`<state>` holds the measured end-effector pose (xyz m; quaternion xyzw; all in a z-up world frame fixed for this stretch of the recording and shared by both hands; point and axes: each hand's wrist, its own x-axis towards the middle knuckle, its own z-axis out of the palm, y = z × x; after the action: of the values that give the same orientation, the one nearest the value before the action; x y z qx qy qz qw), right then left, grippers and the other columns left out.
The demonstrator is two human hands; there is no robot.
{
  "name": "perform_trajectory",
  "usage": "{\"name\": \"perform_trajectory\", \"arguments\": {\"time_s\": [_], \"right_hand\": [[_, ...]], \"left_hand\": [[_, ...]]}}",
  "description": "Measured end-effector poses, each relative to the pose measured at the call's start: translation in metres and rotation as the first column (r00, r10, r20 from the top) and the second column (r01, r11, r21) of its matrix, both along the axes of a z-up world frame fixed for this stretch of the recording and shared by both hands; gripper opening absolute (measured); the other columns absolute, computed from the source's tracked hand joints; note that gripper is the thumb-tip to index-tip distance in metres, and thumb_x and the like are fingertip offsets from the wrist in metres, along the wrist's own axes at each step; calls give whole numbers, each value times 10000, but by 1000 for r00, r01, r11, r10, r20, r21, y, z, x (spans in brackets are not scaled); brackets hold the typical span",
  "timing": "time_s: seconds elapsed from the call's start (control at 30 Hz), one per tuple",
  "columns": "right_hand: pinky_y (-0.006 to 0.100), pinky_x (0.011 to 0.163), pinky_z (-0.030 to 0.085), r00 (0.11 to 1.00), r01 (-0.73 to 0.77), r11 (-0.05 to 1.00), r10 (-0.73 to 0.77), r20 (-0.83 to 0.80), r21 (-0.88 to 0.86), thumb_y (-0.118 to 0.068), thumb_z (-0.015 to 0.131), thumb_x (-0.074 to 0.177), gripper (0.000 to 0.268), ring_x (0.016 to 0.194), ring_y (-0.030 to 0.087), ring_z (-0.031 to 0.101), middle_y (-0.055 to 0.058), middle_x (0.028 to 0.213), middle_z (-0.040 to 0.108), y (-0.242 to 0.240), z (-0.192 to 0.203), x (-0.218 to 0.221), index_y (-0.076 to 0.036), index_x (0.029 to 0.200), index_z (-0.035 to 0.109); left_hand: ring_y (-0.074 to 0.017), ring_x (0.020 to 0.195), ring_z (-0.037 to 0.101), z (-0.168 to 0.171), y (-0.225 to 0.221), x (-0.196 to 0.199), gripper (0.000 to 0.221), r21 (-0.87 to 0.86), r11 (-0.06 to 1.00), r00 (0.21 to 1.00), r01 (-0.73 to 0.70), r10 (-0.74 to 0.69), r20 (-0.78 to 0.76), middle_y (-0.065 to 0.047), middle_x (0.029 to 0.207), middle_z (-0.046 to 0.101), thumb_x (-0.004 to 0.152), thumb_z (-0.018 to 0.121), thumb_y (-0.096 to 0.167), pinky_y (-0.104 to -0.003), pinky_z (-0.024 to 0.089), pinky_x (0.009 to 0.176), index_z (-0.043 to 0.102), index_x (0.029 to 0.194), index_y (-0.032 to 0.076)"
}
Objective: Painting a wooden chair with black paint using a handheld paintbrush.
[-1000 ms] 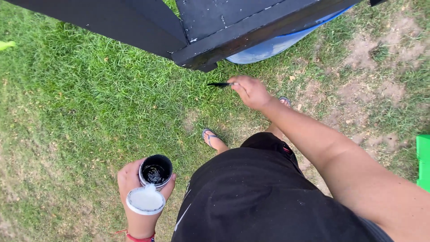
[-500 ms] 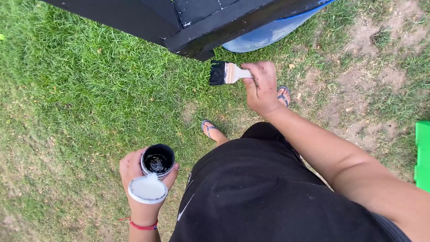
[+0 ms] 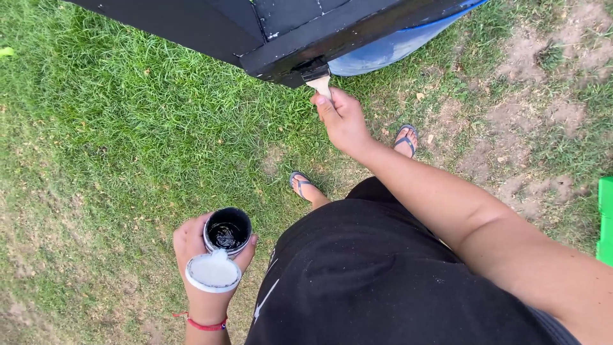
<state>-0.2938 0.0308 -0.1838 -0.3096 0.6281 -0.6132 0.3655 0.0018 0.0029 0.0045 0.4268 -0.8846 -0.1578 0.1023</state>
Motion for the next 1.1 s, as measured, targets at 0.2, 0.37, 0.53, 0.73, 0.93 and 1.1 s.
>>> {"name": "perform_trajectory", "arguments": {"time_s": [0.2,0.37,0.53,0.73,0.93,1.1], "right_hand": [[240,500,465,989,-53,962,13,148,266,-158,507,1046,206,524,93,559,0,653,626,5,31,-1,-96,933,668],[259,471,470,987,-72,918,122,-104,389,-270,530,1035,354,521,96,576,-23,589,595,49,48,-5,-147,712,603],[219,372,292,958,183,967,-135,-254,176,-188,326,1090,242,509,59,359,-42,692,461,70,77,-5,-66,1046,530],[259,482,437,965,216,916,-147,-219,339,-308,328,1052,421,537,70,442,-29,732,577,0,103,42,-73,1288,584],[244,447,397,951,76,828,107,-290,556,-329,338,1089,386,547,89,429,-33,668,497,-4,60,69,-123,850,560],[296,402,290,958,199,830,-52,-283,521,-292,361,1057,388,468,85,379,-35,598,508,8,103,61,-80,1136,676]], "left_hand": [[-322,1072,513,2,-1,6,699,19,999,999,-35,35,5,-142,1100,591,657,873,375,-434,429,975,574,1188,31],[-325,1116,508,-3,-1,3,720,16,999,996,-36,37,-77,-162,1134,583,657,885,345,-435,444,993,567,1212,15],[-318,1105,502,-8,-8,4,685,51,998,989,-45,52,-135,-144,1115,584,646,881,330,-420,423,989,584,1188,36],[-330,1105,508,-16,-28,18,678,41,997,974,69,-59,-219,-171,1120,585,664,883,311,-429,441,983,577,1187,6],[-337,1113,508,-24,-63,56,684,-11,995,963,102,-102,-248,-178,1130,586,651,887,312,-425,438,992,594,1184,-2],[-336,1109,494,-34,-79,67,655,-8,991,945,130,-127,-300,-175,1116,575,675,874,327,-429,434,971,586,1160,-4]]}}
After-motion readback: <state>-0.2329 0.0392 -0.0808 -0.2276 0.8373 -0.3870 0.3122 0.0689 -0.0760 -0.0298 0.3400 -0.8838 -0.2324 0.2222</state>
